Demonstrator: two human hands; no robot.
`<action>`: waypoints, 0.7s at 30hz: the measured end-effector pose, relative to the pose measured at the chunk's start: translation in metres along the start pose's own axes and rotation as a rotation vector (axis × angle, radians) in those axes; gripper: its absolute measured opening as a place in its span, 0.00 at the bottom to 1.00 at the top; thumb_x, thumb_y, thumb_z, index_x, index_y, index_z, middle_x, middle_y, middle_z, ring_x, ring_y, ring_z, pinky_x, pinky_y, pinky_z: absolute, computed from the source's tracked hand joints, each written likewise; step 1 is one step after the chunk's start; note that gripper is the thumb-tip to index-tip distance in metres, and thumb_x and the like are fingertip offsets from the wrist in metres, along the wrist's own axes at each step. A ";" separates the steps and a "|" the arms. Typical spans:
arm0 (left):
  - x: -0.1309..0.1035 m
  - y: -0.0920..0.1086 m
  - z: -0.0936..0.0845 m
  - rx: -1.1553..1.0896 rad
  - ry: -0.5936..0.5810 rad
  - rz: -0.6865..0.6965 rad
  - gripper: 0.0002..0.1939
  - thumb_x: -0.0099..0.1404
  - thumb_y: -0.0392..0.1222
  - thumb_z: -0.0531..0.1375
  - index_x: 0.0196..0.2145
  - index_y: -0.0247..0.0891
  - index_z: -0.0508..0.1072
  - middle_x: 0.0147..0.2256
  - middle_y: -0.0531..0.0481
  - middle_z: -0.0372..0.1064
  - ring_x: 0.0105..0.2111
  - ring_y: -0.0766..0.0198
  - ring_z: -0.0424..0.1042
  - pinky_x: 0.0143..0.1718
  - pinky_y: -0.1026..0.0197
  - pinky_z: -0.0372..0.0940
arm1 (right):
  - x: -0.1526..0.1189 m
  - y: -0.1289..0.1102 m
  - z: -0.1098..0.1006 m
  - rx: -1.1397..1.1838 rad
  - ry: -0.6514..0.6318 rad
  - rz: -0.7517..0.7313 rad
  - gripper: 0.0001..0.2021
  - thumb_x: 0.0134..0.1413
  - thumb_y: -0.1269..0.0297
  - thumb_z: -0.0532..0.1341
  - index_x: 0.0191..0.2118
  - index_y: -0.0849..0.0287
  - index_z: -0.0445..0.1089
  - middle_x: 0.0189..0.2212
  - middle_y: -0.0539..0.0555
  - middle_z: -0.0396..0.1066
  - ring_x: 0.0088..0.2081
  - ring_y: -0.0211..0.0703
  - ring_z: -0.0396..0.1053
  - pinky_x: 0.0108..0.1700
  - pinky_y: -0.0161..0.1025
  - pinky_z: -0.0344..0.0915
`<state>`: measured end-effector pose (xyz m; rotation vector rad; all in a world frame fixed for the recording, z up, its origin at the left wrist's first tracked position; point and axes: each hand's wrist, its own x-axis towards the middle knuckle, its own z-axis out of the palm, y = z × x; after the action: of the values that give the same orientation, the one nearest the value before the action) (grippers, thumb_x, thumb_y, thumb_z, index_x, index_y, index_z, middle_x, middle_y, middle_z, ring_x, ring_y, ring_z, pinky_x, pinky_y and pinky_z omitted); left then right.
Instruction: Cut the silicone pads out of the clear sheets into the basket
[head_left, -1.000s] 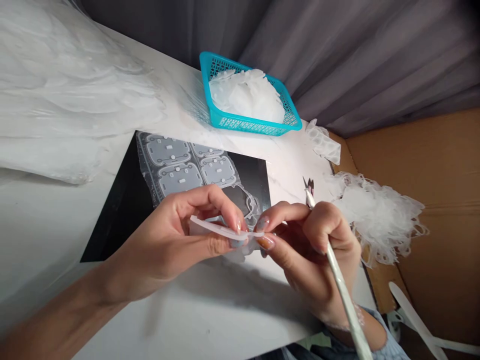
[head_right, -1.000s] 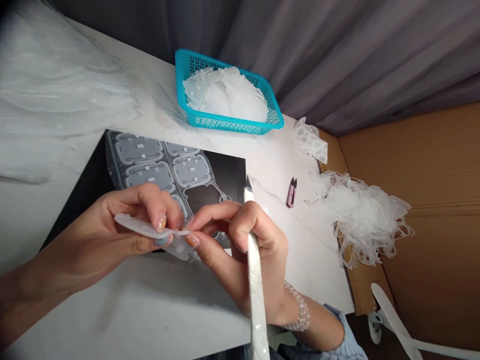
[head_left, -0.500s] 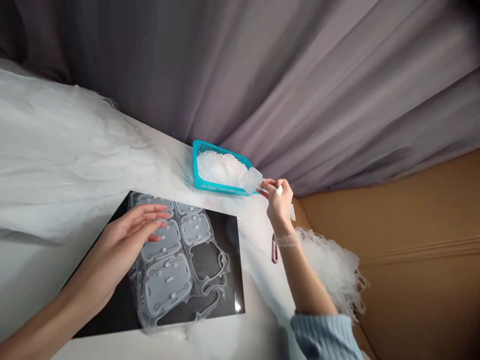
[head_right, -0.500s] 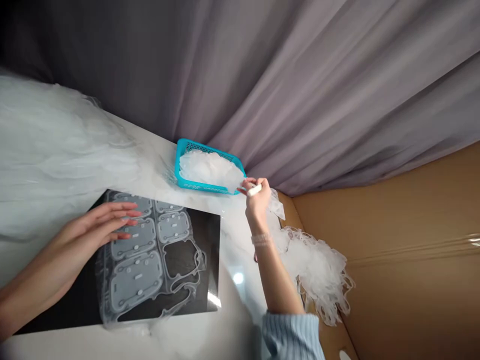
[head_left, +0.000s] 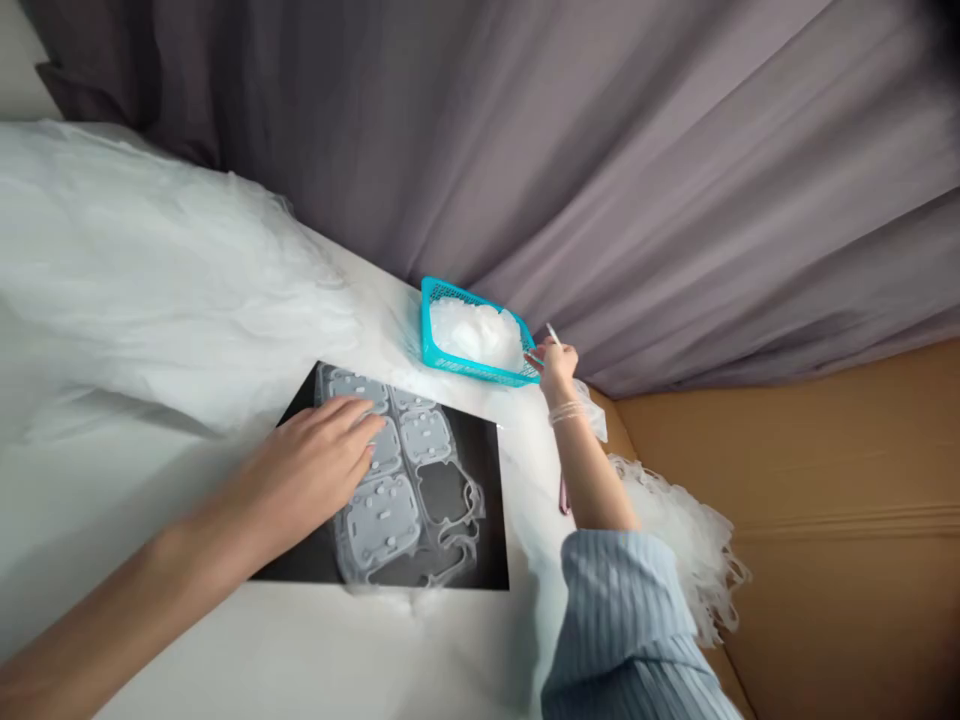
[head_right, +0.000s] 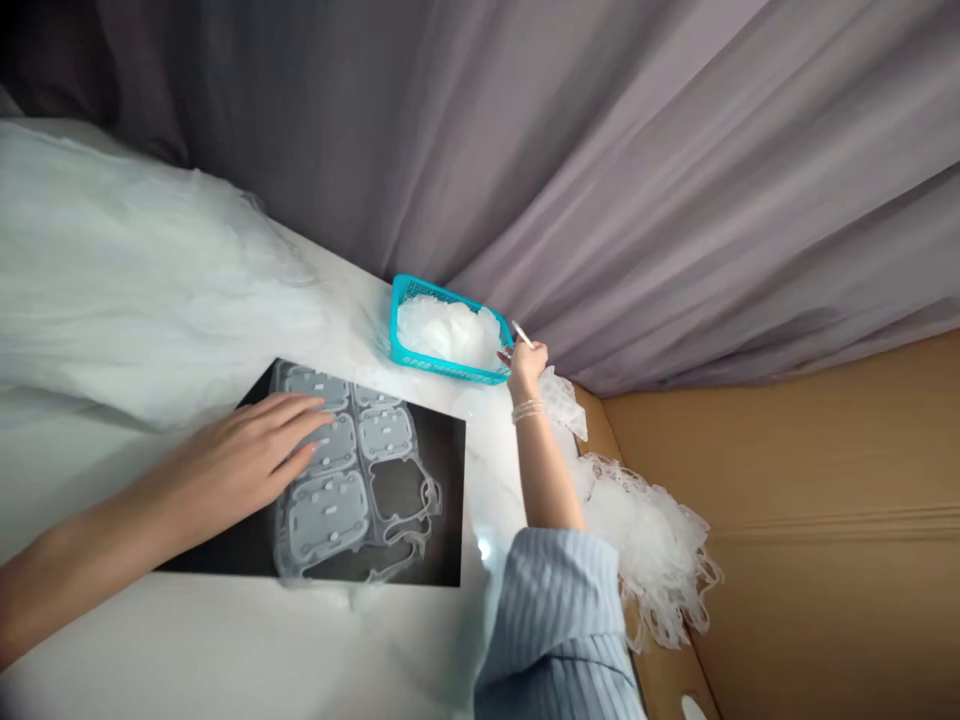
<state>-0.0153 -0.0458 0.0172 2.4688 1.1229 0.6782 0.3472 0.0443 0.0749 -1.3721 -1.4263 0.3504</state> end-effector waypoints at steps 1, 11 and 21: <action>-0.003 0.001 0.002 0.074 -0.005 0.082 0.18 0.69 0.38 0.48 0.44 0.36 0.77 0.54 0.37 0.73 0.57 0.45 0.70 0.55 0.44 0.67 | -0.014 -0.003 -0.004 0.013 0.003 0.079 0.21 0.69 0.48 0.53 0.41 0.63 0.69 0.30 0.50 0.70 0.26 0.33 0.70 0.28 0.32 0.69; -0.020 0.007 0.036 0.095 -0.123 0.260 0.23 0.70 0.37 0.49 0.59 0.33 0.70 0.64 0.36 0.62 0.65 0.44 0.60 0.66 0.38 0.50 | -0.187 -0.089 0.049 0.075 -0.265 0.299 0.20 0.70 0.48 0.51 0.52 0.54 0.72 0.34 0.52 0.71 0.38 0.43 0.73 0.45 0.43 0.73; -0.030 0.023 0.021 0.221 -0.193 0.195 0.24 0.67 0.42 0.55 0.58 0.33 0.72 0.62 0.33 0.65 0.61 0.42 0.65 0.53 0.44 0.65 | -0.201 -0.060 0.077 -0.031 -0.278 0.197 0.18 0.70 0.53 0.52 0.51 0.57 0.74 0.33 0.54 0.75 0.41 0.46 0.73 0.52 0.44 0.66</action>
<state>-0.0063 -0.0856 0.0029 2.7869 0.9376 0.3724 0.2045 -0.1093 -0.0017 -1.5388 -1.5284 0.6707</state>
